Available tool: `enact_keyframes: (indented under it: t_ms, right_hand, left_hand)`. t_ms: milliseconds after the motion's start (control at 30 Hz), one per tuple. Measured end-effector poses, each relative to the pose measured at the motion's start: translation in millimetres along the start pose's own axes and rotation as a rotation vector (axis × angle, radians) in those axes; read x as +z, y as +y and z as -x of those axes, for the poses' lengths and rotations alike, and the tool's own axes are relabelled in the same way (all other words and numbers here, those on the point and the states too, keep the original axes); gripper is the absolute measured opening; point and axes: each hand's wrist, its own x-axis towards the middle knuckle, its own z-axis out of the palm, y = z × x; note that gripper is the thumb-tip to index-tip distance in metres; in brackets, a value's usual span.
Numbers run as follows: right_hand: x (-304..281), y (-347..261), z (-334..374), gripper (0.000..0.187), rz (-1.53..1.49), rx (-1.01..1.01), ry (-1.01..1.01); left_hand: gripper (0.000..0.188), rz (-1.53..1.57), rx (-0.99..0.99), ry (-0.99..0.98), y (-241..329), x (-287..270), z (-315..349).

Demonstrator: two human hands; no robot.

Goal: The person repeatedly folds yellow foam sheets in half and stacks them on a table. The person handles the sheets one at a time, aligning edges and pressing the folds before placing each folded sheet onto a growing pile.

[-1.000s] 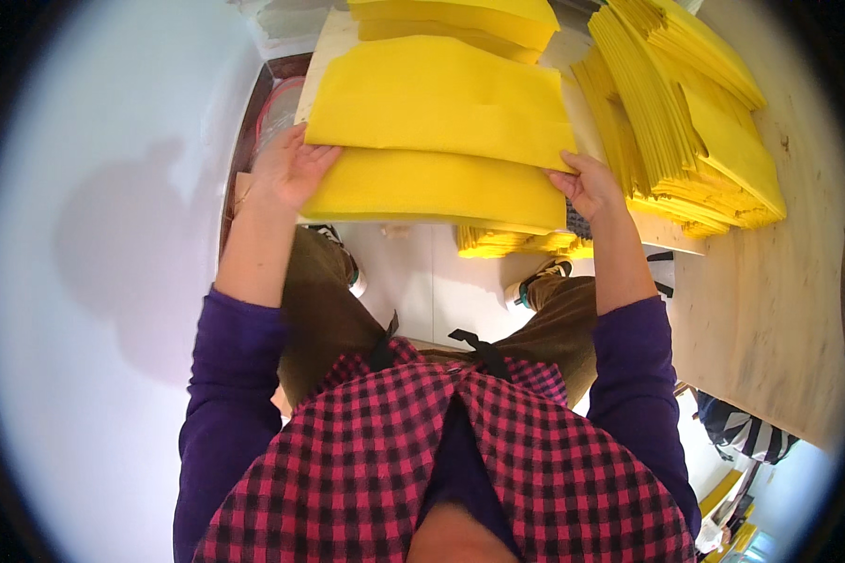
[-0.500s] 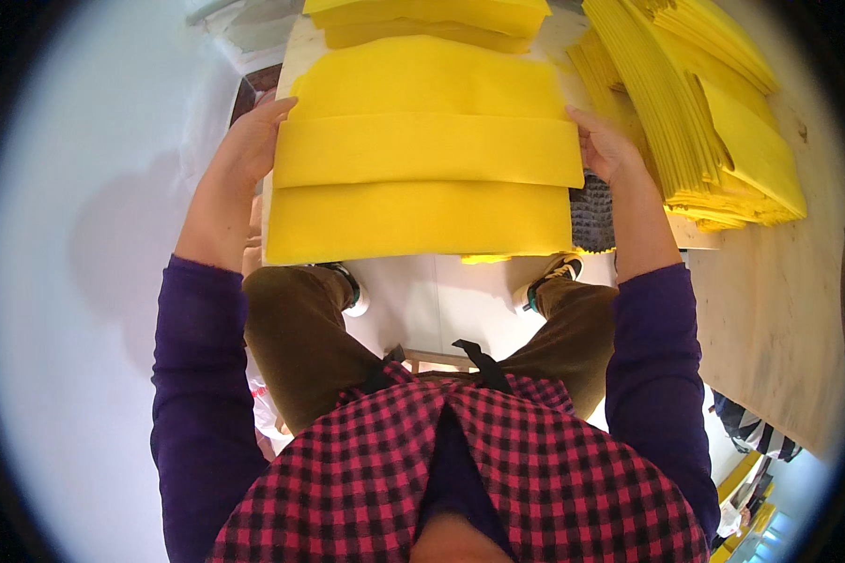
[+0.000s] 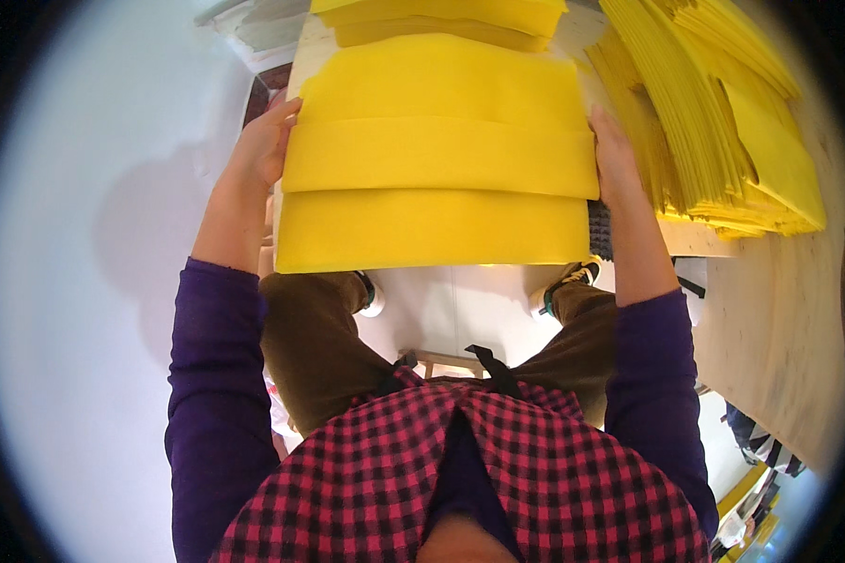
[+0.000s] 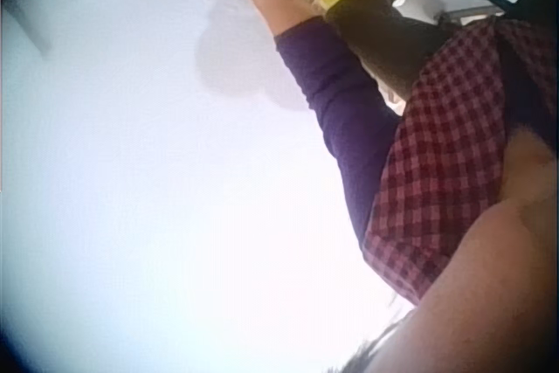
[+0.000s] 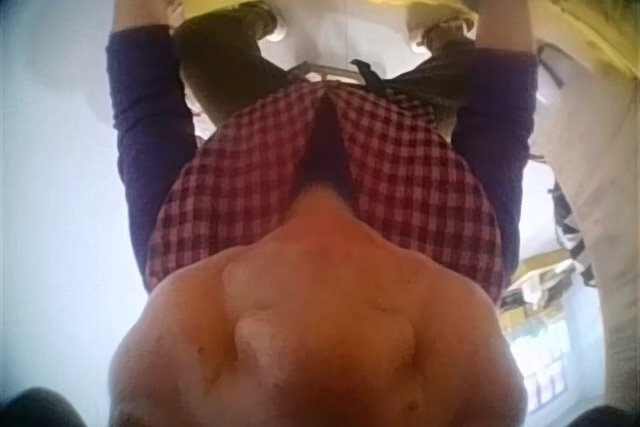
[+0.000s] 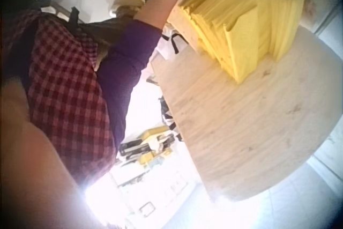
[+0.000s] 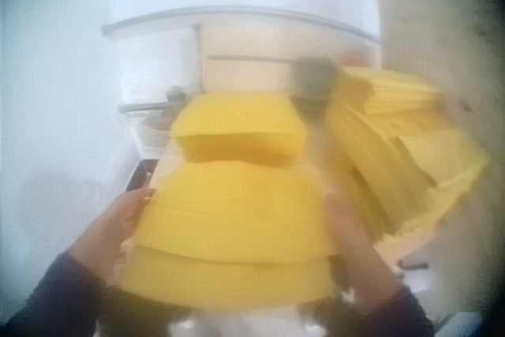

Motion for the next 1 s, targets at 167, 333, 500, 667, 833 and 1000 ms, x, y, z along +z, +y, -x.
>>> enact_keyframes:
  t_ms: [167,333,500,667,833,1000]
  right_hand:
    - [9,-5,8,0.065,-0.098,0.043,-0.037]
    - [6,-6,5,0.063,-0.049,0.006,-0.094]
    - [-2,0,-6,0.056,-0.036,-0.069,-0.036]
    - [-8,-5,-13,0.055,0.127,-0.120,0.015]
    - [-6,-10,-28,0.051,0.068,-0.029,0.048]
    - [-12,-9,-56,0.032,0.113,0.040,-0.062]
  left_hand:
    - [0.030,0.068,-0.005,-0.003,-2,11,8]
    - [0.038,0.057,-0.034,-0.004,4,4,-1]
    - [0.030,-0.102,0.038,-0.044,3,-3,-9]
    - [0.032,-0.193,0.058,-0.058,5,-2,-12]
    - [0.031,-0.320,0.102,-0.075,12,-5,-17]
    - [0.034,-0.452,0.075,-0.085,35,-1,-54]
